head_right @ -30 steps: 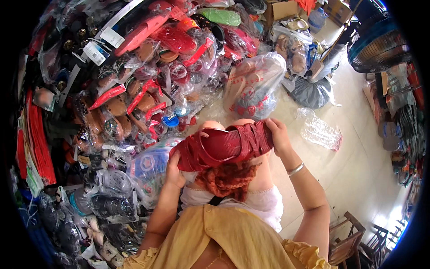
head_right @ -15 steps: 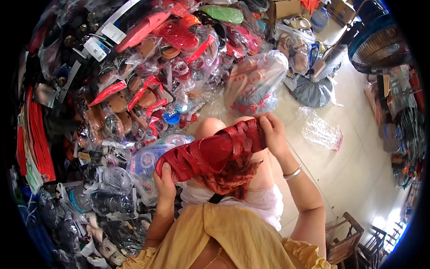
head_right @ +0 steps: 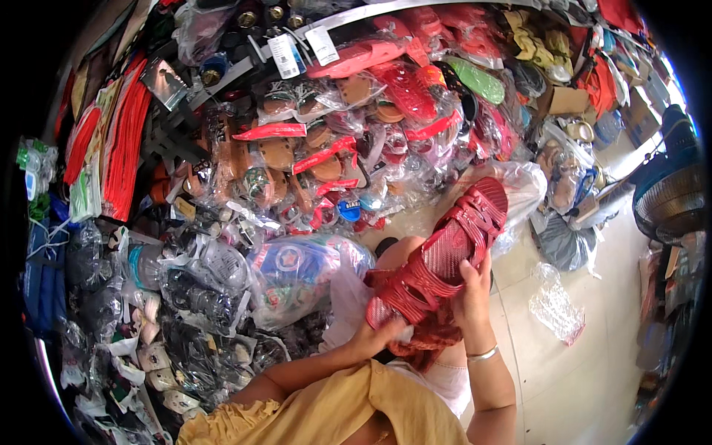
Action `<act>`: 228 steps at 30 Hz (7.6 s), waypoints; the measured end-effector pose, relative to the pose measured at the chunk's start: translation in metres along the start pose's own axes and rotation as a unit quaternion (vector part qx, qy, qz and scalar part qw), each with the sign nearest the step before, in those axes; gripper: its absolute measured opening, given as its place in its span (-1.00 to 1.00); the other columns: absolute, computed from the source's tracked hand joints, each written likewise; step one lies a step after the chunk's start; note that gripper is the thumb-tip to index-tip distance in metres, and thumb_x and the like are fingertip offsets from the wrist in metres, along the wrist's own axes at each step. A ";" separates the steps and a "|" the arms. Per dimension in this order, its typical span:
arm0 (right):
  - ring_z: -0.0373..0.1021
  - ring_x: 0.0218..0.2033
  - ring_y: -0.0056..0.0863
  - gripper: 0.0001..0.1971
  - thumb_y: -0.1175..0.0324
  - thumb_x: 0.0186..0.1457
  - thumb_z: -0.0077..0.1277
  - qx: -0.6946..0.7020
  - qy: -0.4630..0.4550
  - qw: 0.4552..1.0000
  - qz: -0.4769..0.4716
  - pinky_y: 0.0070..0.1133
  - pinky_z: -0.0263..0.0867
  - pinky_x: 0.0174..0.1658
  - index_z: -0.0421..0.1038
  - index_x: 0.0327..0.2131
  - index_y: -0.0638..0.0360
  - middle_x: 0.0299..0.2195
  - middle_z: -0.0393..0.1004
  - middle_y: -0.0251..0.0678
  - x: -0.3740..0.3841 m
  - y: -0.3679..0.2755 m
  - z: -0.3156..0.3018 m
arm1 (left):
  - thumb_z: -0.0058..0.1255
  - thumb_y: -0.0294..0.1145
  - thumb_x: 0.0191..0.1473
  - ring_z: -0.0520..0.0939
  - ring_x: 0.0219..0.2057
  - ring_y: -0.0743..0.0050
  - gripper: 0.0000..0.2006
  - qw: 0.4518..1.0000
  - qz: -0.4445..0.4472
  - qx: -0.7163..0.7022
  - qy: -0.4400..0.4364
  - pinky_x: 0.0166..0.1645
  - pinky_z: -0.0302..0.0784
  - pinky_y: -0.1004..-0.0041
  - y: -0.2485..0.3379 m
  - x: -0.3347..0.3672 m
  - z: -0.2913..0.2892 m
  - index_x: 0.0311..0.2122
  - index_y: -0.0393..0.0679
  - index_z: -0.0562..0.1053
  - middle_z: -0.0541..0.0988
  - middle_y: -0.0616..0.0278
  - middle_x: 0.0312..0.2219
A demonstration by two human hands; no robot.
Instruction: The person takes red sandals out of a plastic bag, wipes them with a cloth, and then puts them back into the plastic bag, tying the bag closed.
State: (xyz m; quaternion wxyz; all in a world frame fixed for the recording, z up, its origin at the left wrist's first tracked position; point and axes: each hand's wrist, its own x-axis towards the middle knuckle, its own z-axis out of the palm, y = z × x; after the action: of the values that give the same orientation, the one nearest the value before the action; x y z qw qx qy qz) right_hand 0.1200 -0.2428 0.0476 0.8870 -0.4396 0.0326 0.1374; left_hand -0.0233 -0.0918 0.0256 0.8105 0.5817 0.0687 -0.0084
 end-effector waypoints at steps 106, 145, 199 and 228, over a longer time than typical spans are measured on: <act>0.33 -0.07 -0.19 -0.06 0.25 -0.49 0.33 -0.768 -0.247 0.569 -0.160 -0.30 0.29 -0.07 0.22 0.14 0.04 -0.04 0.34 -0.21 -0.035 -0.073 0.009 | 0.39 0.13 -0.52 0.27 0.13 0.05 0.11 0.652 0.195 0.669 -0.297 0.16 0.21 0.18 0.076 0.132 -0.054 0.18 -0.16 0.15 0.29 0.05 0.07; 0.33 -0.16 -0.09 -0.46 0.26 -0.54 0.32 -0.692 -0.288 0.624 -0.219 -0.28 0.28 -0.16 0.31 -0.34 0.08 -0.17 0.37 -0.15 0.010 -0.050 0.016 | 0.34 0.21 -0.52 0.47 -0.10 0.11 -0.09 0.705 0.254 0.616 -0.244 0.02 0.32 0.22 0.086 0.133 -0.056 -0.03 -0.18 0.38 0.48 0.05 -0.18; 0.29 -0.04 0.01 -0.34 0.28 -0.47 0.30 -0.696 -0.265 0.622 -0.243 -0.23 0.24 -0.01 0.25 -0.17 0.13 -0.02 0.29 -0.02 -0.014 -0.049 -0.011 | 0.18 -0.26 -0.08 0.55 -0.22 0.13 -0.68 0.876 -0.101 0.436 0.181 -0.08 0.45 0.24 0.063 -0.074 -0.187 -0.21 -0.15 0.45 0.50 0.05 -0.26; 0.22 0.05 -0.06 -0.20 0.23 -0.47 0.32 -0.704 -0.234 0.626 -0.241 -0.25 0.17 0.04 0.27 0.01 0.09 0.04 0.26 -0.10 -0.025 -0.052 -0.007 | 0.14 -0.36 -0.03 0.54 -0.23 0.39 -0.73 0.840 -0.309 0.435 -0.096 -0.05 0.45 0.34 0.019 -0.188 -0.215 -0.20 -0.17 0.41 0.52 0.21 -0.33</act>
State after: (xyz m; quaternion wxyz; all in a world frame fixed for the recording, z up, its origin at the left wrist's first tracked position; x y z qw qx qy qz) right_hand 0.1107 -0.2838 0.0875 0.2865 -0.8752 -0.3898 -0.0024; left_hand -0.2297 0.1049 -0.0009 0.4323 0.8192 0.1559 -0.3431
